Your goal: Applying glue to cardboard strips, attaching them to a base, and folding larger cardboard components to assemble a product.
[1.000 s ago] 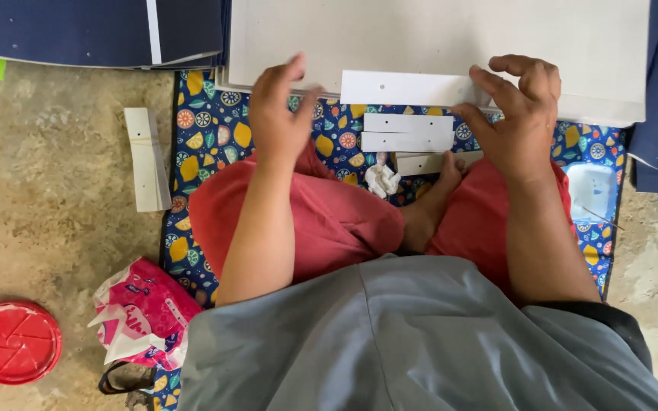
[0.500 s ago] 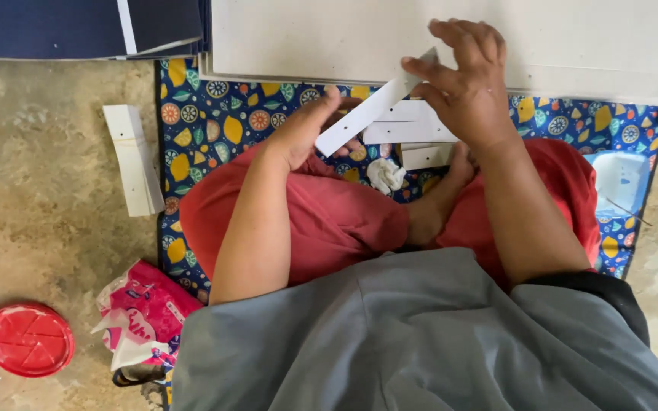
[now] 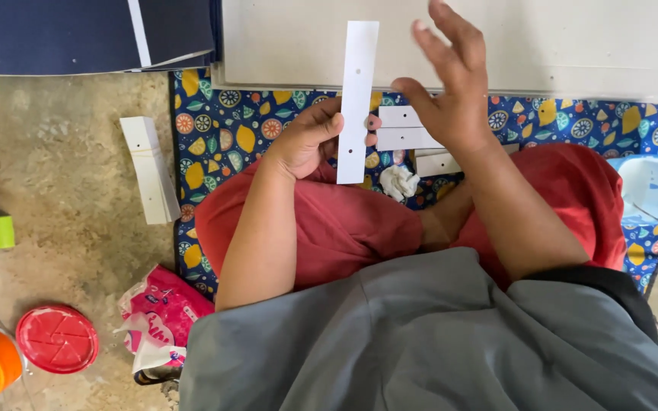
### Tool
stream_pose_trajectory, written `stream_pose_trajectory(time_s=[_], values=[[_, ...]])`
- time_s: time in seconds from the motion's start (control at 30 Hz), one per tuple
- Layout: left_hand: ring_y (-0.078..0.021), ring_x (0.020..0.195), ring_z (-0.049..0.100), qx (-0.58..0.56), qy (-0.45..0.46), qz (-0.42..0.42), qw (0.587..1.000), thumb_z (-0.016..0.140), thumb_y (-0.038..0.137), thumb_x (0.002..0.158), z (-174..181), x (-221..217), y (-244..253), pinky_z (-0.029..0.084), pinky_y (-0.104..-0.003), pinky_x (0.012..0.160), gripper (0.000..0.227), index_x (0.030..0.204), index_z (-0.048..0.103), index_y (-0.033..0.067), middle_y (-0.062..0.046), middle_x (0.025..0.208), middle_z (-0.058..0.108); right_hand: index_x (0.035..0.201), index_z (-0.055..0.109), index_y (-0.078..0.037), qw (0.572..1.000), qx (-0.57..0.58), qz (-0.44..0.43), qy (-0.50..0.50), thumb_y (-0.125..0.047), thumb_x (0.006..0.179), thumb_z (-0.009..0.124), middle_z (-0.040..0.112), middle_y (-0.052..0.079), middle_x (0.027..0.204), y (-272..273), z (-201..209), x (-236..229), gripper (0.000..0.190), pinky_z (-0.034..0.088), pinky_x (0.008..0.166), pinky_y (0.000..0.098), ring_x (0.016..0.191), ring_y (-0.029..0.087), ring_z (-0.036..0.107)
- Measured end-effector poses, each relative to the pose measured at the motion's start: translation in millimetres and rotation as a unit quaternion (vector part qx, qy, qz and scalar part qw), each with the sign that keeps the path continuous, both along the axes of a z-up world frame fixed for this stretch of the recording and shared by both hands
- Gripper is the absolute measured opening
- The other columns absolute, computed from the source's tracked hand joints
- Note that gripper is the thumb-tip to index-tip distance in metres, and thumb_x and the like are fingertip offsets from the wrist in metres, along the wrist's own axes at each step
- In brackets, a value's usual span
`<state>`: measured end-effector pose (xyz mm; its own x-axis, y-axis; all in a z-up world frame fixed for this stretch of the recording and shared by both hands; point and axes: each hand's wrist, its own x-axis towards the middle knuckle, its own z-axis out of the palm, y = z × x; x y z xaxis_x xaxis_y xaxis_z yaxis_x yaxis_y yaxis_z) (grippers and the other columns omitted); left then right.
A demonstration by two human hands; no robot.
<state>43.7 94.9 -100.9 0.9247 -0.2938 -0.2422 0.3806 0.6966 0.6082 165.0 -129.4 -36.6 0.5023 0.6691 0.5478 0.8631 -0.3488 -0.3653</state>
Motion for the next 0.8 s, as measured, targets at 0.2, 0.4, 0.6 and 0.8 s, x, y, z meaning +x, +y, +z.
stream_pose_trajectory(time_s=[0.2,0.4,0.6,0.8], values=[[-0.0327,0.109,0.074,-0.073,-0.060,0.009,0.995,0.071,0.025,0.101,-5,0,3,0.059,-0.041,0.100,0.047,0.139,0.058,0.0005,-0.024,0.125,0.070,0.136,0.061,-0.001,0.974,0.087,-0.024,0.208,0.010,0.096,0.084,0.052,0.017,0.146,-1,10,-17,0.048,0.049,0.116,0.0468,0.137,0.034,0.055],[-0.0360,0.126,0.067,-0.088,-0.085,0.024,0.992,0.079,0.020,0.097,-10,4,2,0.053,-0.046,0.113,0.066,0.152,0.049,0.0045,-0.018,0.132,0.069,0.119,0.066,0.006,0.967,0.127,-0.021,0.220,-0.002,0.097,0.083,0.062,0.018,0.121,5,23,-30,0.029,0.050,0.107,0.0433,0.118,0.031,0.060],[-0.0356,0.122,0.068,-0.103,-0.117,0.064,0.986,0.068,0.019,0.103,-8,3,-2,0.057,-0.052,0.105,0.041,0.140,0.060,0.0025,-0.021,0.130,0.069,0.122,0.074,0.000,0.954,0.129,0.013,0.270,-0.015,0.085,0.095,0.067,0.015,0.114,14,10,-45,0.044,0.057,0.088,0.0459,0.096,0.033,0.071],[-0.0284,0.113,0.071,-0.101,-0.074,0.033,0.992,0.073,0.025,0.101,-1,3,3,0.055,-0.039,0.106,0.058,0.149,0.052,0.0014,-0.017,0.128,0.071,0.121,0.069,0.007,0.961,0.068,0.001,0.269,-0.004,0.093,0.085,0.062,0.018,0.116,18,28,-42,0.034,0.053,0.092,0.0368,0.104,0.028,0.063]])
